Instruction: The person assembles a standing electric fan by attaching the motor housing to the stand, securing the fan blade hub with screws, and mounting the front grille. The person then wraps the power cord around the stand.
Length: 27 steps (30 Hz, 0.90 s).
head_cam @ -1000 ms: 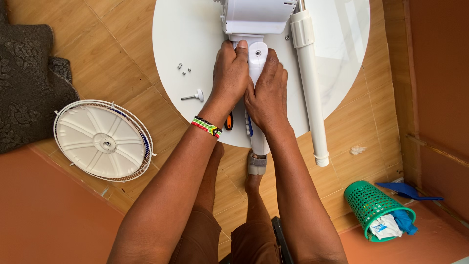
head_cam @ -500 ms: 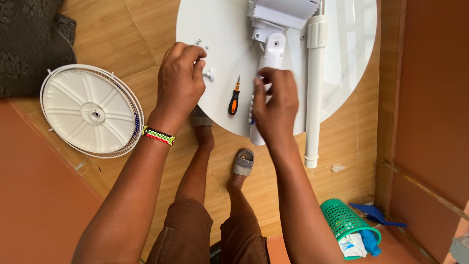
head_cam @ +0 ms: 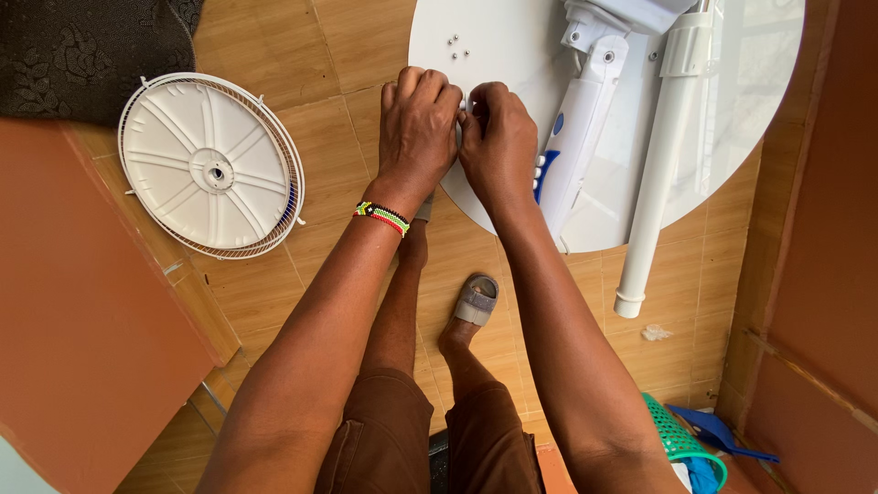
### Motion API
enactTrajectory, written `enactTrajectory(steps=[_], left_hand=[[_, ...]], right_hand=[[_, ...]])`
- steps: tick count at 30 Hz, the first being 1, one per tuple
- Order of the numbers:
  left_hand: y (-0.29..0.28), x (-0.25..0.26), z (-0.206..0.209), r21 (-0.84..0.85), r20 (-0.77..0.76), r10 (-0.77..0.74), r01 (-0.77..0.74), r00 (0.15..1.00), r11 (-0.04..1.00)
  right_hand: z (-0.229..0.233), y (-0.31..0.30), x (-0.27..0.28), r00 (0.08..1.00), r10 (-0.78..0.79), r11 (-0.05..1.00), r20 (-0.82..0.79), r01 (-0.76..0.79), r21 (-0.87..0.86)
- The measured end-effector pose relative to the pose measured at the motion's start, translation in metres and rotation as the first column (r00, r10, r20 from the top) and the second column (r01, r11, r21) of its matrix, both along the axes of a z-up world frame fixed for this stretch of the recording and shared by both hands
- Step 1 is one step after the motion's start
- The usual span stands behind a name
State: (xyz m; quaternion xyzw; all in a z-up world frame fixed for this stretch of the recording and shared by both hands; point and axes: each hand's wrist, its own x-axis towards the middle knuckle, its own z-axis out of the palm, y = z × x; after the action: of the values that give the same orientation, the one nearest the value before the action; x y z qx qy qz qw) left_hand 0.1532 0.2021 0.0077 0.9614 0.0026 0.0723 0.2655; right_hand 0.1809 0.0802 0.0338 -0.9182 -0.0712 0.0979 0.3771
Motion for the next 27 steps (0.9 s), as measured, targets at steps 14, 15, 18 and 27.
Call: enactTrajectory(steps=[14, 15, 18, 27], left_hand=[[-0.065, 0.014, 0.096, -0.333, 0.156, -0.072, 0.121, 0.985, 0.935], [-0.070, 0.016, 0.096, -0.350, 0.155, -0.089, 0.139, 0.984, 0.927], [-0.080, 0.028, 0.083, -0.557, 0.096, -0.080, 0.120, 0.992, 0.822], [-0.091, 0.094, 0.007, -0.812, -0.527, 0.039, -0.516, 0.849, 0.271]], right_hand=[[0.093, -0.071, -0.010, 0.922, -0.312, 0.690, -0.230, 0.386, 0.612], [0.095, -0.078, -0.008, 0.918, -0.319, 0.686, -0.237, 0.396, 0.610], [0.096, -0.090, 0.000, 0.920, -0.377, 0.749, -0.112, 0.373, 0.548], [0.060, -0.097, 0.045, 0.843, -0.175, 0.983, 0.508, 0.182, 0.036]])
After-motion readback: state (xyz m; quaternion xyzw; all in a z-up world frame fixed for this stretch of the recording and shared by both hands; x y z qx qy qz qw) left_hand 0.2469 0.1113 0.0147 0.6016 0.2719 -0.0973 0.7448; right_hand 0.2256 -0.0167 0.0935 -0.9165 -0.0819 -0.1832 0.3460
